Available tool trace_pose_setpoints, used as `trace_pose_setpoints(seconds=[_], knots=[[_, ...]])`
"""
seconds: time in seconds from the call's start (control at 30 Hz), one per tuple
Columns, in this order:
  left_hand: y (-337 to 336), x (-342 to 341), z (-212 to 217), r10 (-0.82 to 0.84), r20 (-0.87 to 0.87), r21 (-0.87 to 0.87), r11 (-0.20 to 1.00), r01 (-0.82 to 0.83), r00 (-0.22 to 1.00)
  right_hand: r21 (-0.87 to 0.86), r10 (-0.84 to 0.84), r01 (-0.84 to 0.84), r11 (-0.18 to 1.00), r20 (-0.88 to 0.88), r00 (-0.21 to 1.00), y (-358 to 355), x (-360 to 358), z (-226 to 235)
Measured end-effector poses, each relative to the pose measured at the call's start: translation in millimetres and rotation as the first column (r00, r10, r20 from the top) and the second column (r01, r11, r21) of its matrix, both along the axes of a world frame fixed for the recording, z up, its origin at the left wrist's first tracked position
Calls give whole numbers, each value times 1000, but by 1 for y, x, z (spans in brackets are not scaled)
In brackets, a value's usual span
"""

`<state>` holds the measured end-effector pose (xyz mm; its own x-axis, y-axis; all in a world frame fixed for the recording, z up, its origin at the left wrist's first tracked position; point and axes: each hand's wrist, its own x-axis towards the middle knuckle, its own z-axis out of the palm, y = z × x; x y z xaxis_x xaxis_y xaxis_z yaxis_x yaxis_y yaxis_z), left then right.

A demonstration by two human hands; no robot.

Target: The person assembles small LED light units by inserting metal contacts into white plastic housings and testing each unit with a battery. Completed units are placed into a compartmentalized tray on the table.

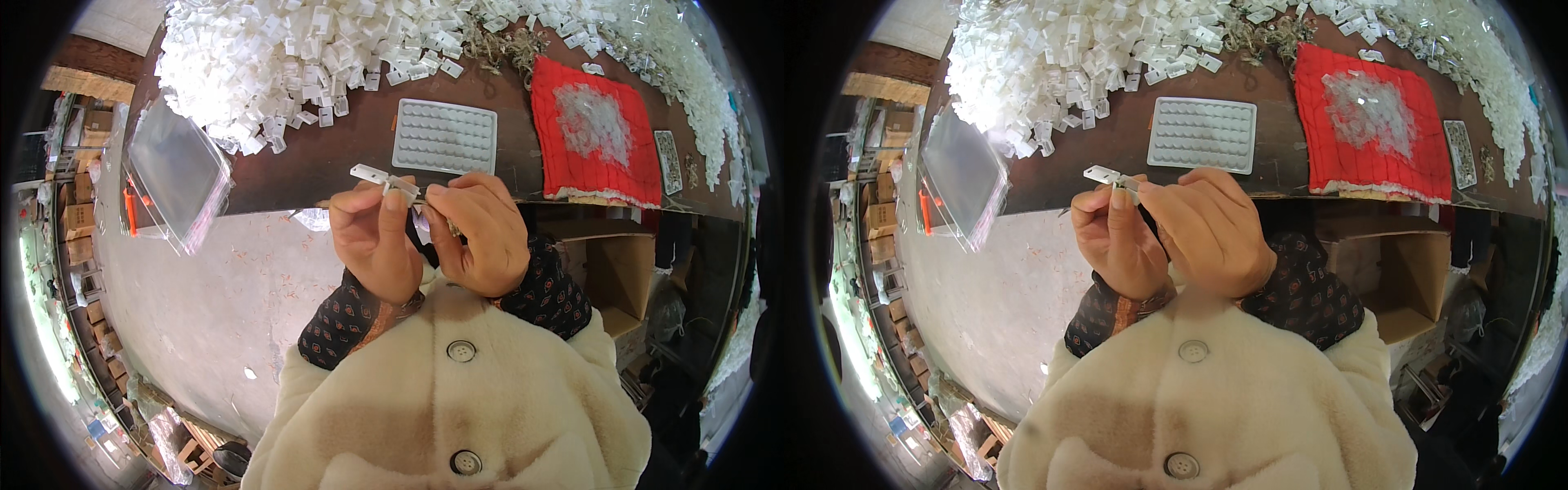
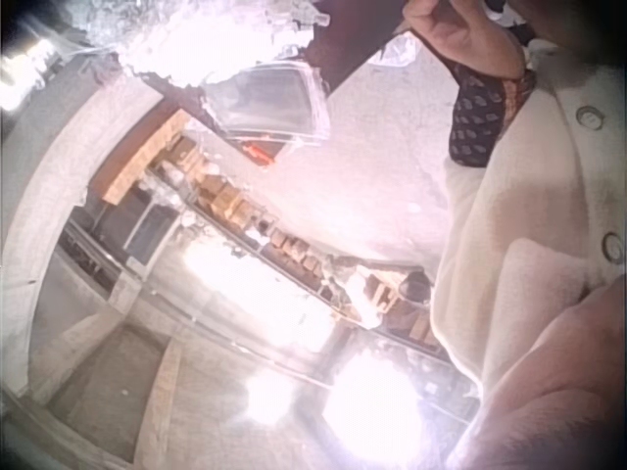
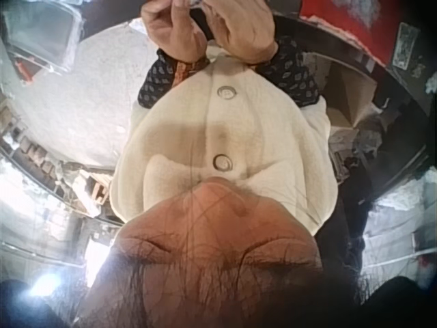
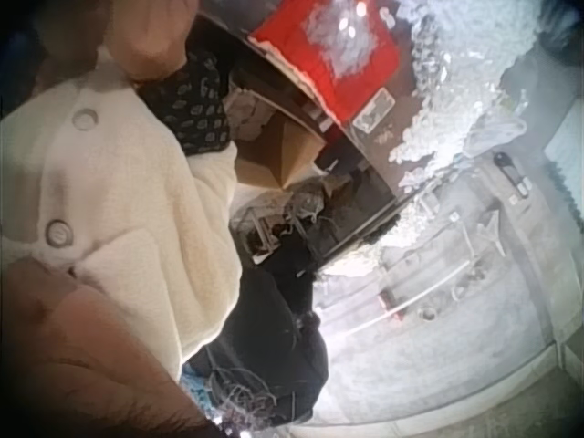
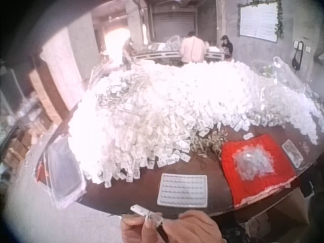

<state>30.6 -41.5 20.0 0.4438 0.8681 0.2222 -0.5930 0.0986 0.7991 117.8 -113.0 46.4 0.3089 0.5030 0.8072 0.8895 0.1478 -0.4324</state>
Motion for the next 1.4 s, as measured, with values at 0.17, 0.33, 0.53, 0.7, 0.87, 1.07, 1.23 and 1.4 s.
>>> trace_pose_setpoints(seconds=[0.17,0.33,0.53,0.7,0.87,1.07,1.23,1.4], knots=[[-5,-3,3,-70,43,45,997,68,997,310,281,-325,894,-950,-134,-11,-3,14],[-1,-8,6,-101,3,-6,995,101,995,619,249,-272,737,-623,-742,-7,5,7],[2,-2,0,-32,42,-63,997,35,999,30,82,-77,997,-459,885,-1,-4,7],[0,-2,0,-50,54,-147,987,57,997,-4,-45,46,999,42,998,4,4,-4],[0,-1,-2,-12,42,-89,996,16,999,-70,-72,79,994,99,993,-3,3,-6],[1,0,0,12,7,31,999,-12,1000,-117,93,-152,981,-407,909,-6,1,10],[-1,-5,5,-111,99,46,993,107,989,481,216,-381,789,-799,-561,-9,4,15],[1,-7,3,-138,120,-3,990,140,983,418,268,-386,822,-883,-385,-10,-1,16]])
